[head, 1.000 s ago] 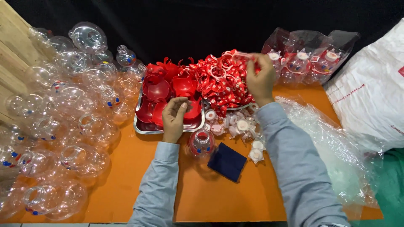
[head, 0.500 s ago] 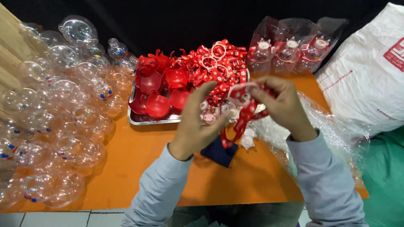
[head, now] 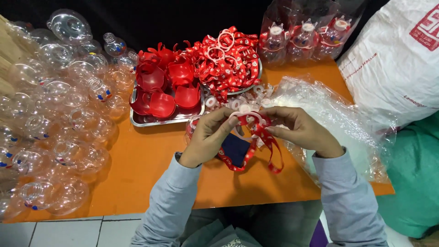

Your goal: Assembling decorative plastic bottles by attaching red bases and red ribbons/straps.

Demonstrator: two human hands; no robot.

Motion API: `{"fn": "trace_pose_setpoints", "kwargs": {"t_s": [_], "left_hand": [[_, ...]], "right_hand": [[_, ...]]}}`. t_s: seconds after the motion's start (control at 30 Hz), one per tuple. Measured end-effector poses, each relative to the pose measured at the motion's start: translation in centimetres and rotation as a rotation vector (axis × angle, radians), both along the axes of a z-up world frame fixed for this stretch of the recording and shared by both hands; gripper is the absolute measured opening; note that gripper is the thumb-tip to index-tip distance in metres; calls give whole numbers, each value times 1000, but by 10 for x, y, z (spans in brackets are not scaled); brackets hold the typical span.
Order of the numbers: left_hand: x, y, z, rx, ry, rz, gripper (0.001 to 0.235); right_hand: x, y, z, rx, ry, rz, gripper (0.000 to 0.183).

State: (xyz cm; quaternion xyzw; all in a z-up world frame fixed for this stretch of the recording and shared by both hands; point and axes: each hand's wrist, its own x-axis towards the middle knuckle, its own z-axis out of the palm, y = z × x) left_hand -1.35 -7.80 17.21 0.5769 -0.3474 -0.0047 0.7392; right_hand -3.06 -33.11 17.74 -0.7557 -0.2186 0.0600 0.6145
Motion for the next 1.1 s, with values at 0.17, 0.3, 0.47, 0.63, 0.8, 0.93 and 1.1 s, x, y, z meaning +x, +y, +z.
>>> {"fn": "trace_pose_setpoints", "kwargs": {"t_s": [0.17, 0.3, 0.47, 0.63, 0.8, 0.93, 1.1], "left_hand": [[-6, -2, -7, -32, 19, -27, 23], [-7, -9, -22, -93, 59, -22, 23], [-11, -20, -28, -151, 56, -9, 21], [-13, -29, -48, -223, 54, 36, 20], [-10, -39, -82, -302, 153, -143, 23], [-8, -39, -85, -319, 288, -182, 19], [-18, -32, -64, -148, 394, -272, 26]], "right_hand": [[-12, 13, -11, -82, -186, -178, 48], [-15, 11, -25, -113, -238, -232, 53], [-22, 18, -17, -38, -177, -130, 54], [-24, 11, -23, -34, -254, -165, 38], [-27, 3, -19, 251, 81, 21, 32], [-22, -14, -46, 430, 238, 29, 32], [-18, -28, -60, 542, 360, -9, 24]]}}
